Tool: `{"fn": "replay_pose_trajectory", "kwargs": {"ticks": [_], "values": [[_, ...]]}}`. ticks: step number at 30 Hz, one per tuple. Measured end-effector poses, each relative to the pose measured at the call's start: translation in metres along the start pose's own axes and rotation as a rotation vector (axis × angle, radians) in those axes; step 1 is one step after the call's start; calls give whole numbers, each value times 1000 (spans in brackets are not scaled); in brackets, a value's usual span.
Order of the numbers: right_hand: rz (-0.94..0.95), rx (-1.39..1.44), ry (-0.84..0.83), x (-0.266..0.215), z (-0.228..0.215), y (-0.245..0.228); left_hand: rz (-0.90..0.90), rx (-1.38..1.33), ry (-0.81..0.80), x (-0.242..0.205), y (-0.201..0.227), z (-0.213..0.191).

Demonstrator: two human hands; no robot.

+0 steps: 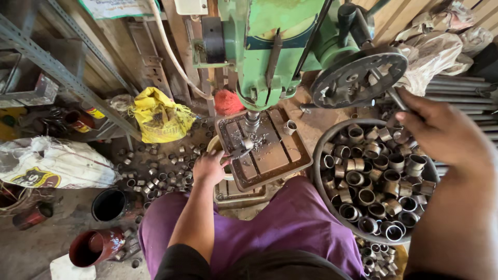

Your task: The person operates a green drill press to machine small cylindrical metal parts. They pick up parts from a large metal bowl, place them under the drill bit, and use the handwheel to lower the drill for processing. After drilling, the parts are moved to a tray or the floor.

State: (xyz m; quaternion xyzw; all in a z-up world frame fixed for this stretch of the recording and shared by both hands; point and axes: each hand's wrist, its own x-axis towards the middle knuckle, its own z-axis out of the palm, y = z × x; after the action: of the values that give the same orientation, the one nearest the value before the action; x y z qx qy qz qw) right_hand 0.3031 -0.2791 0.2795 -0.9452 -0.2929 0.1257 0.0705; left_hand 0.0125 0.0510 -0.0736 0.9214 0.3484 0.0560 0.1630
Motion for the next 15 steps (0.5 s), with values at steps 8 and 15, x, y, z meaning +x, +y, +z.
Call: {"fn": "replay_pose_trajectory", "kwargs": {"ticks": [8,15], "values": [[-142,377,96,0,17,-5,-14,2,-43,-1,4,-8],[-148,584,175,16,59,3,-6,-9,-4,-3,5,-9]]}}
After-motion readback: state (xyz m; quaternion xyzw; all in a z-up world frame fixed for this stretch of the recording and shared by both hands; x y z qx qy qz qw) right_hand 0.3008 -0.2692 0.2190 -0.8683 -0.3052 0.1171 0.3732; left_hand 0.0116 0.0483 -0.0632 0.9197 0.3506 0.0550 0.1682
